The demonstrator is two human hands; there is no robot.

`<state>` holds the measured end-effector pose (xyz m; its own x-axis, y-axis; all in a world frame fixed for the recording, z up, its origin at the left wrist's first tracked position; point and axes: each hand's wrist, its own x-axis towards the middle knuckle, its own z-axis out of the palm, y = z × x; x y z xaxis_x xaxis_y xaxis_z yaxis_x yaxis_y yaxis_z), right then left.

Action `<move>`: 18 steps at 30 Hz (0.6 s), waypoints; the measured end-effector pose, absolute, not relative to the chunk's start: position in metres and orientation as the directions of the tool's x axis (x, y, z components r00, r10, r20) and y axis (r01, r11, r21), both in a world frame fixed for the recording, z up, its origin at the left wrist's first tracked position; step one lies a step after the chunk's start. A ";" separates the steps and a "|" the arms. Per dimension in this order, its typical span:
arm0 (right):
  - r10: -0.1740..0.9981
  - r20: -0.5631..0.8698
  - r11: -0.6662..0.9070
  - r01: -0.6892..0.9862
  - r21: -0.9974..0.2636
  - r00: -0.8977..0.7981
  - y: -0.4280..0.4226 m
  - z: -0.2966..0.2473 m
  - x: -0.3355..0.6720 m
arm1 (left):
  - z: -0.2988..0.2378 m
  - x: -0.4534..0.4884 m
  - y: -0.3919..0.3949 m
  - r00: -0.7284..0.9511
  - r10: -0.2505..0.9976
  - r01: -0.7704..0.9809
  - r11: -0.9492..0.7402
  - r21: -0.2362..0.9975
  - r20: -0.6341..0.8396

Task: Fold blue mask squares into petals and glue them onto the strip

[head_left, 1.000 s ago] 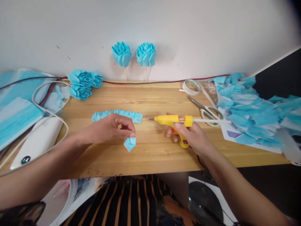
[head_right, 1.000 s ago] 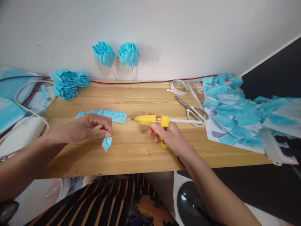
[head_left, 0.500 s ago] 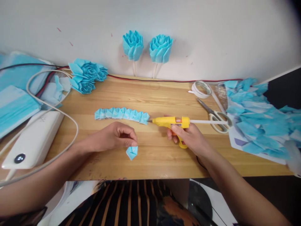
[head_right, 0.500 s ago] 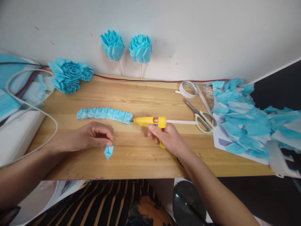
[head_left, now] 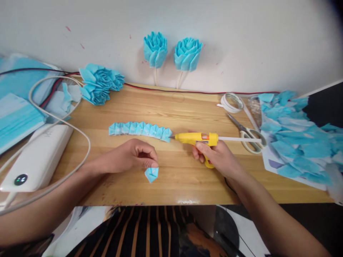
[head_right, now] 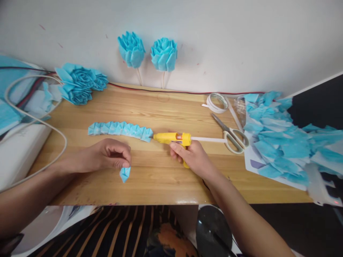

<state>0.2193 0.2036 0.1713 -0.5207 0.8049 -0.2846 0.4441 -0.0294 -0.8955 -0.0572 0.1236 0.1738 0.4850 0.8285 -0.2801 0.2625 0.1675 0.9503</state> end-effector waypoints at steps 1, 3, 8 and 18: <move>0.807 -0.283 -0.027 0.447 -0.894 -0.518 0.204 0.171 0.219 | 0.174 -0.057 0.123 0.486 0.829 0.260 0.164 0.952 -0.276; 0.811 -0.280 -0.023 0.450 -0.893 -0.513 0.205 0.171 0.219 | 0.173 -0.057 0.123 0.486 0.831 0.257 0.160 0.953 -0.271; 0.817 -0.273 -0.011 0.458 -0.889 -0.509 0.206 0.172 0.219 | 0.172 -0.058 0.123 0.490 0.830 0.263 0.153 0.953 -0.269; 0.833 -0.285 -0.019 0.489 -0.872 -0.474 0.208 0.173 0.217 | 0.175 -0.057 0.123 0.485 0.825 0.281 0.169 0.945 -0.292</move>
